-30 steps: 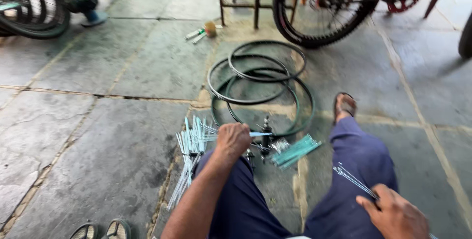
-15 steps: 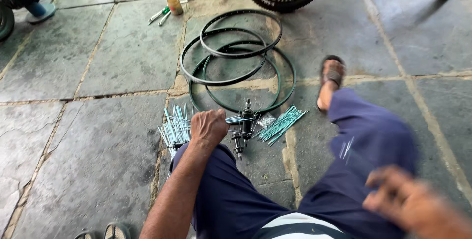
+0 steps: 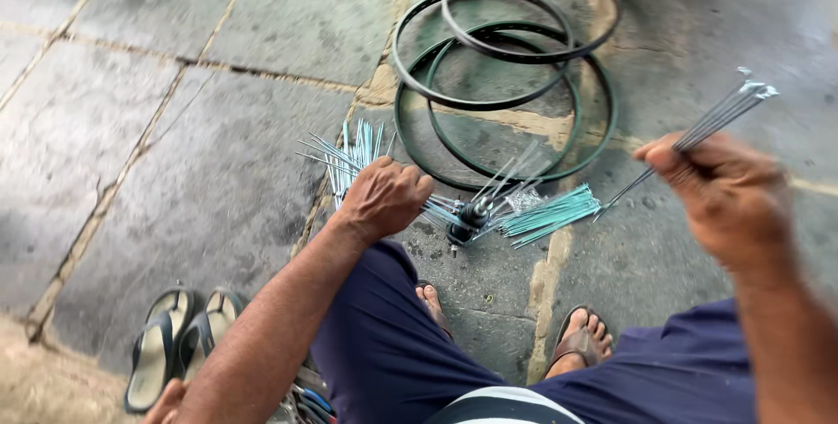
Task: The person sits on the floor and inserts bicycle spokes into the hub flanges of a wheel hub. They handle the spokes one by one, inserting them into the holes and arranging them around the hub.
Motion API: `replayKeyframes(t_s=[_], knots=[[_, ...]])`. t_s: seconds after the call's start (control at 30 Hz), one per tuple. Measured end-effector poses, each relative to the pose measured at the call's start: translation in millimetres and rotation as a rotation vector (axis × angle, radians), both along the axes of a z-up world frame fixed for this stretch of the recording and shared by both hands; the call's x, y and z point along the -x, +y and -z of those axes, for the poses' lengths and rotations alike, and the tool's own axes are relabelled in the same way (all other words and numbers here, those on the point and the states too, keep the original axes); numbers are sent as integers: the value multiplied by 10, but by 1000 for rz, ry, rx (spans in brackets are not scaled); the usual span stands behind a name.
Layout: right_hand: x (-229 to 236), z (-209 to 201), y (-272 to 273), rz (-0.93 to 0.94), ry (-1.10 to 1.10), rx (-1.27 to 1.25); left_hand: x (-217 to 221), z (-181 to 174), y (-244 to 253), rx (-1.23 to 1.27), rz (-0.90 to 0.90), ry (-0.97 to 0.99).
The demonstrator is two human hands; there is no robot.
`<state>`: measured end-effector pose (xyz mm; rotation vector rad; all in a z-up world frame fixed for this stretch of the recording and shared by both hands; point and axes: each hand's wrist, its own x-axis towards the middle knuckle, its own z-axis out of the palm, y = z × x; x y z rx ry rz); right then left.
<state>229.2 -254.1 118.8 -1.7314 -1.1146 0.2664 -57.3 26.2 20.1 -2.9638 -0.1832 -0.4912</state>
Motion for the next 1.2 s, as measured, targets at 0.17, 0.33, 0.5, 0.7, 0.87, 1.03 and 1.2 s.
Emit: replayKeyframes(t_s=[0.17, 0.33, 0.5, 0.7, 0.87, 1.03, 1.2], knots=[[98, 382, 324, -168, 265, -301, -75, 210, -78, 64, -112, 8], [180, 592, 383, -325, 315, -334, -186, 358, -52, 51, -56, -158], [338, 620, 333, -499, 209, -326, -357, 390, -46, 134, -37, -21], [485, 609, 239, -556, 172, -218, -426, 390, -86, 157, 33, -138], [552, 573, 300, -534, 80, -215, -424, 356, -105, 131, 34, -113], [607, 569, 372, -553, -19, -177, -404, 317, -129, 97, 50, -115], [648, 587, 420, -665, -137, -234, -366, 276, -162, 150, 110, -177]])
